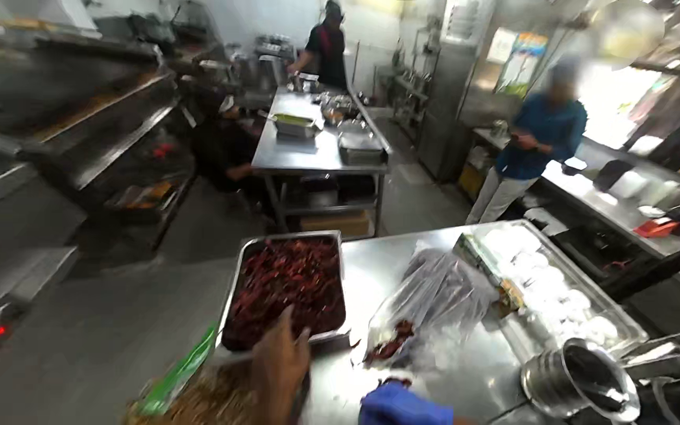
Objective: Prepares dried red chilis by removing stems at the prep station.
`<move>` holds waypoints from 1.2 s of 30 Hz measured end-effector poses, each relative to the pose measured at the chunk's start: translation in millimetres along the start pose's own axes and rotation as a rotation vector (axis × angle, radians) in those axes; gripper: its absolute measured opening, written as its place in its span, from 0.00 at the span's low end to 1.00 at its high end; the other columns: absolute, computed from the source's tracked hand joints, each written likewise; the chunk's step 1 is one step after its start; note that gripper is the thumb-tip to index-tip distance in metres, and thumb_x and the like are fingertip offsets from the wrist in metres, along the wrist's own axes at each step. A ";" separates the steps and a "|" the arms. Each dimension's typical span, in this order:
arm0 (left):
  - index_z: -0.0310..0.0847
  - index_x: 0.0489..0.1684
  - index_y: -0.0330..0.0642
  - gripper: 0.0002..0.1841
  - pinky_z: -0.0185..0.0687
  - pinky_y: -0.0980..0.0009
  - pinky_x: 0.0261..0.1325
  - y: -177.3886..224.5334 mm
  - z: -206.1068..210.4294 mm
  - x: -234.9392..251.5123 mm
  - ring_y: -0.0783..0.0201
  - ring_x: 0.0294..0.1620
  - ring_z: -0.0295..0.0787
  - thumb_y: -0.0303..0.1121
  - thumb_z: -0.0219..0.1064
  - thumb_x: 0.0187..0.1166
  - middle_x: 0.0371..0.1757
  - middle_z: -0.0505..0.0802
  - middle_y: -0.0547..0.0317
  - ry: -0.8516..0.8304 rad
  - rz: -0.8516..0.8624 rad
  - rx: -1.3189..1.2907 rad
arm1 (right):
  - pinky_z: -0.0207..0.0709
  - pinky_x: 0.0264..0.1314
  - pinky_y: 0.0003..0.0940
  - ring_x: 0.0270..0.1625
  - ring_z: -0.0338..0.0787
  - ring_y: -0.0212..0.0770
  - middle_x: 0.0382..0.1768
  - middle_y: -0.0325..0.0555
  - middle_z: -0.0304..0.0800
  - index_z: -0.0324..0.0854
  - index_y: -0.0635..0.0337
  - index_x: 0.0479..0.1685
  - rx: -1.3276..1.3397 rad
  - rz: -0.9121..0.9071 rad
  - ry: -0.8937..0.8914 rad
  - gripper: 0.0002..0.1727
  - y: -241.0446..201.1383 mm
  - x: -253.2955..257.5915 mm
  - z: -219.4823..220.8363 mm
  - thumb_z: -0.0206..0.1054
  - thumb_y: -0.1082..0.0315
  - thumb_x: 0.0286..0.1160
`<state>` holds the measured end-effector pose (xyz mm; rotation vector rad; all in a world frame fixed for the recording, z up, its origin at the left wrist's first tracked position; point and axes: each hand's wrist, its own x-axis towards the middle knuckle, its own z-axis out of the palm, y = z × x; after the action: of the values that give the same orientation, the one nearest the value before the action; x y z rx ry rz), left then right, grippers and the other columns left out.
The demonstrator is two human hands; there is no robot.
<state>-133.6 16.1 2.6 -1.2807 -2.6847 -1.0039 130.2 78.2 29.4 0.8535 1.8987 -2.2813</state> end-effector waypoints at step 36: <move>0.88 0.67 0.47 0.22 0.88 0.55 0.65 31.4 104.0 -79.1 0.55 0.64 0.91 0.24 0.59 0.77 0.71 0.90 0.56 -0.255 0.155 0.166 | 0.83 0.41 0.35 0.35 0.88 0.38 0.36 0.45 0.92 0.89 0.61 0.45 0.054 -0.022 -0.063 0.23 51.2 30.7 -47.3 0.51 0.56 0.92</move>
<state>-32.0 32.5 -83.8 -1.6493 -2.7179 -0.6243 141.4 118.5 -34.1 0.7601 1.8378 -2.3535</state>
